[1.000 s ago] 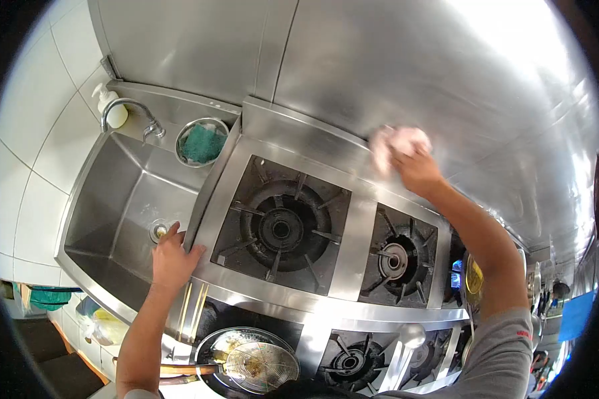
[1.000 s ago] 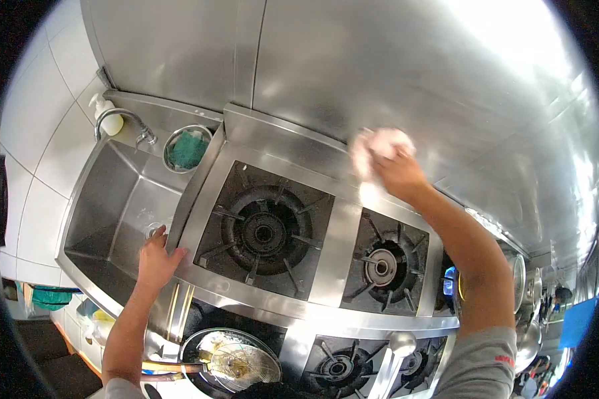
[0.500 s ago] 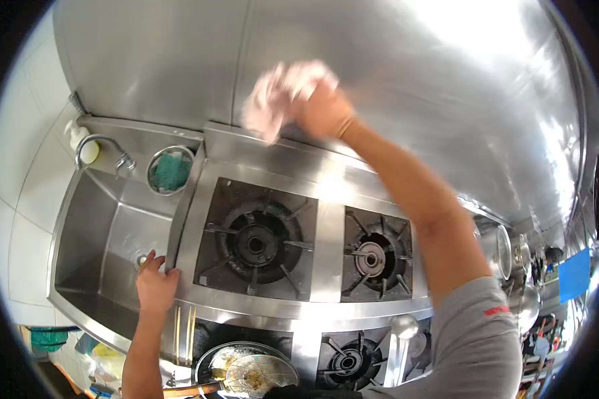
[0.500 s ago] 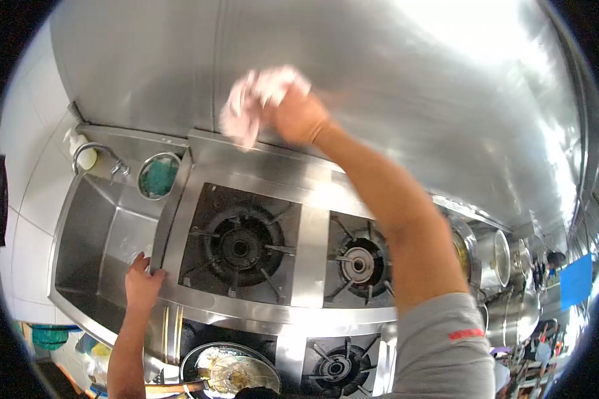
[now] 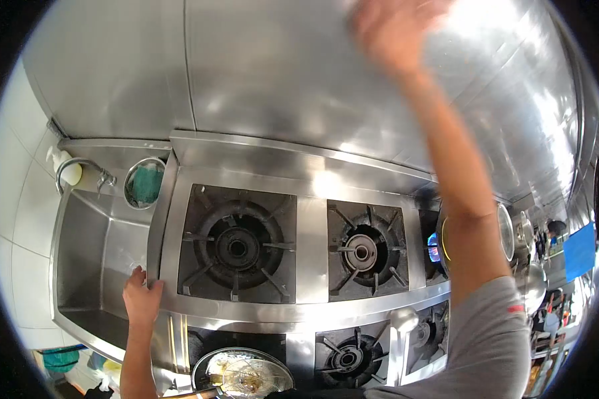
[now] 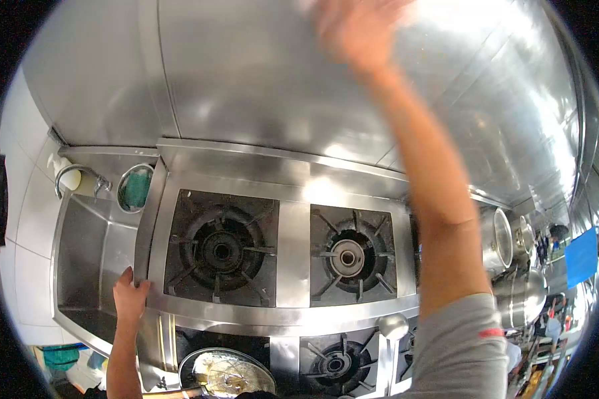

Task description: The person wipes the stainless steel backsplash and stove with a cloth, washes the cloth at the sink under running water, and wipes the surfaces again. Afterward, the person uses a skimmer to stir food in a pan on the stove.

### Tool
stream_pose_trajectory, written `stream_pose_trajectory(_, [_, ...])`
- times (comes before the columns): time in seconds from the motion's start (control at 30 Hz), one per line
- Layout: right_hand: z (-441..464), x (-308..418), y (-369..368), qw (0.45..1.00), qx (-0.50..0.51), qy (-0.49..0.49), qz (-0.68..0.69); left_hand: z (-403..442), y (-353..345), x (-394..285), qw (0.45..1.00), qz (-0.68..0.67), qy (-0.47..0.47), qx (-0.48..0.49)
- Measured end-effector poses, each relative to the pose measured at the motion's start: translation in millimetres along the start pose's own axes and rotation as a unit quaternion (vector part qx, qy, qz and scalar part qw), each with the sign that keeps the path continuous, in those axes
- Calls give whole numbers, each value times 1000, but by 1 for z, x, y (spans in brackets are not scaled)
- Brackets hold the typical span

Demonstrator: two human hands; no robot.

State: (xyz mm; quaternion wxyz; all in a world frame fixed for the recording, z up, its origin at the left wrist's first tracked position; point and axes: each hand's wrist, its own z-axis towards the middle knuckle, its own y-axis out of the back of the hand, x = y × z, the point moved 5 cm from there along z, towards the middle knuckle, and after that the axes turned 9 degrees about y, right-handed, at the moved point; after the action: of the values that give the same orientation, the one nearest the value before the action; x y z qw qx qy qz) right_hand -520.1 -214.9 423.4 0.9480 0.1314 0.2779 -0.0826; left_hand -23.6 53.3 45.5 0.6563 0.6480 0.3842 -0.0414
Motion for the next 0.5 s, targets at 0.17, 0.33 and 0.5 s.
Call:
stream_pose_trajectory(0.17, [-236,148,-26,799,436,302,284,0,4,-2,1000,13,6,-1])
stream_pose_trajectory(0.33, [-150,30,-22,856,432,254,125,7,-3,21,999,25,-17,-31])
stream_pose_trajectory(0.5, [65,-280,59,993,72,-89,30,-4,4,-12,997,69,-8,-24])
